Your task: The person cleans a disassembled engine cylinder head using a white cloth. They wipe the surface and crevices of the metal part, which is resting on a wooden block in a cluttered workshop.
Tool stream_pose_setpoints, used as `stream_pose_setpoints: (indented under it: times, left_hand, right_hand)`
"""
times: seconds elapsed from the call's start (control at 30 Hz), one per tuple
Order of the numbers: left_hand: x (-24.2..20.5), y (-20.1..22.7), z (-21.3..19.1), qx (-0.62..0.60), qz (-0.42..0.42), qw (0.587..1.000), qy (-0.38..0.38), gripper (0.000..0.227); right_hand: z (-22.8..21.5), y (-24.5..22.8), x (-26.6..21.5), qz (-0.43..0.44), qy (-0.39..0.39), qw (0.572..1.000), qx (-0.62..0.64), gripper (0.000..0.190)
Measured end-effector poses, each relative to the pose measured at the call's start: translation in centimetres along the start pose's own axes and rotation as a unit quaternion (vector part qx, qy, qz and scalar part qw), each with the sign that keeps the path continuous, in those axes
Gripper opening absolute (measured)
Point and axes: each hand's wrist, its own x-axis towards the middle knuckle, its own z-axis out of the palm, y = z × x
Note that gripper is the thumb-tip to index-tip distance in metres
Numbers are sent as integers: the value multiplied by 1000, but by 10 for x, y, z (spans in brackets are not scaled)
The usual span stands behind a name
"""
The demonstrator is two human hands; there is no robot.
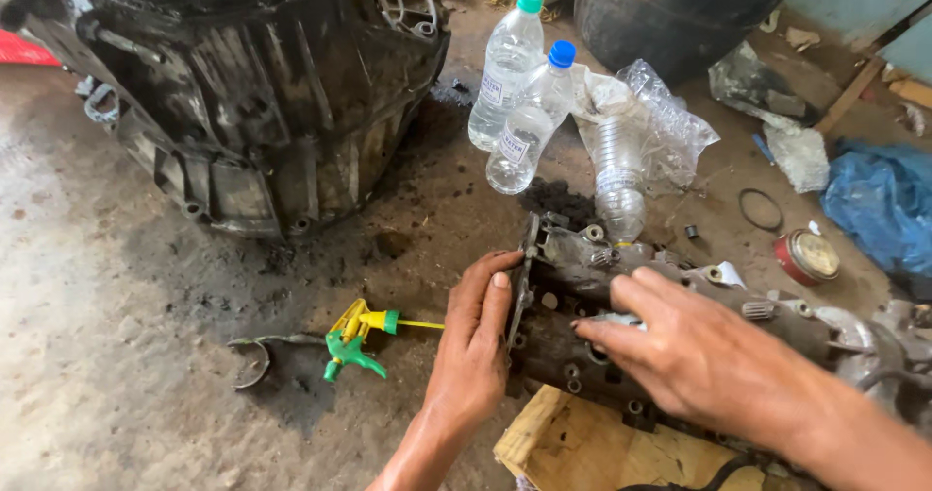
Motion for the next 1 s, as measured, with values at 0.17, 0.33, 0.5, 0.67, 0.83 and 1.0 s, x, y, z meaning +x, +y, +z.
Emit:
stream_pose_setpoints:
  times: [0.17,0.33,0.5,0.67,0.83,1.0]
  left_hand:
    - [0,0,1,-4,2,1000,3,40]
    - [-1,1,0,10,3,1000,-2,40]
    - [1,5,0,-13,-22,1000,1,41]
    - [-5,-3,-1,-6,11,1000,0,39]
    - [1,1,2,-17,0,1000,0,39]
    - [0,-3,-1,6,18,1000,-8,38]
  right_hand:
    - [7,-3,-5,-3,42,999,-17,36]
    - [15,-2,-7,-5,42,998,-38,36]
    - [32,-6,-8,-40,113,992,-48,32]
    - [28,-9,-17,-14,88,994,-61,31]
    - [40,-20,-1,-11,158,986,-55,29]
    - [25,-8,-13,-8,89,995,-35,22]
